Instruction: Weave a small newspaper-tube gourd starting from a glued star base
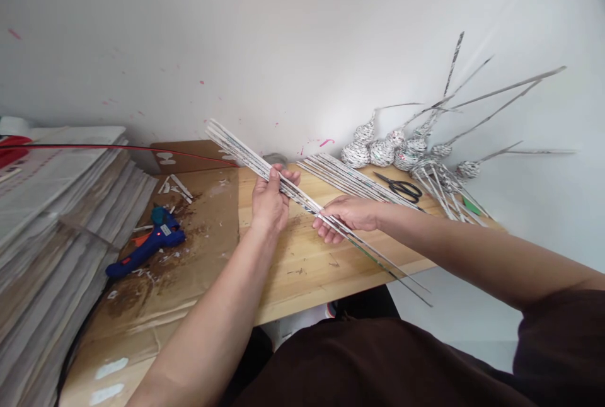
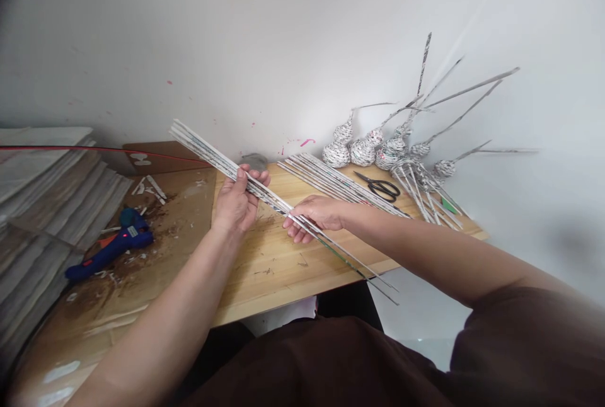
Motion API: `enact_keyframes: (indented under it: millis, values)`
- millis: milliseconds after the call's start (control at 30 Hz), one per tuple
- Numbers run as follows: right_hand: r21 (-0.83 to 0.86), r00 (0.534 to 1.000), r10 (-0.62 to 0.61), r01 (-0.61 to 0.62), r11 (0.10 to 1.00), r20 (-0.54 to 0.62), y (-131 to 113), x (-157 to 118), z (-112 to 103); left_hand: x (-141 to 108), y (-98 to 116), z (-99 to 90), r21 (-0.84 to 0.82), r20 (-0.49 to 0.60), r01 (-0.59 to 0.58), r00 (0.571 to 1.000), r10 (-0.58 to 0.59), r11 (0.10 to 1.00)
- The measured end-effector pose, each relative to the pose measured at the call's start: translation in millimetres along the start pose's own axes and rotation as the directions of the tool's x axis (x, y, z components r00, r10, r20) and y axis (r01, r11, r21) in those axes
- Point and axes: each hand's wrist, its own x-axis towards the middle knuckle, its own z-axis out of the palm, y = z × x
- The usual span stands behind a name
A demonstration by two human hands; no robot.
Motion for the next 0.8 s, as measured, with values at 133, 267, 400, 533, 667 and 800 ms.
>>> enact_keyframes:
  millis: [133, 267, 400, 533, 667, 800]
  values:
    - [0.046, 0.999, 0.008, -0.009, 0.999, 0.041, 1.7, -0.1, -1.9, -2.0, -0.6, 1.9, 0.024, 0.043, -0.048, 0.998, 0.047, 0.999]
    - [0.094, 0.996, 0.006, -0.014, 0.995, 0.092, 4.8, -3.4, -2.7, -1.7, -0.1, 1.4, 0.024, 0.078, -0.100, 0.992, 0.098, 0.995]
    - [0.115, 0.993, 0.015, -0.028, 0.993, 0.119, 11.1, -9.3, -4.3, -2.0, -0.4, 1.6, 0.063, 0.123, -0.188, 0.976, 0.179, 0.980]
    - [0.126, 0.991, 0.007, -0.024, 0.992, 0.131, 19.4, -16.6, -6.7, -3.1, -0.4, 2.4, 0.126, 0.151, -0.298, 0.949, 0.278, 0.946]
    - [0.128, 0.990, 0.024, -0.041, 0.991, 0.138, 24.9, -21.7, -6.4, -3.3, 0.5, 2.1, 0.147, 0.111, -0.293, 0.954, 0.279, 0.945]
    - [0.130, 0.991, 0.033, -0.050, 0.990, 0.127, 25.0, -18.7, -2.5, -6.8, -1.9, 2.6, 0.160, 0.167, -0.278, 0.953, 0.252, 0.947]
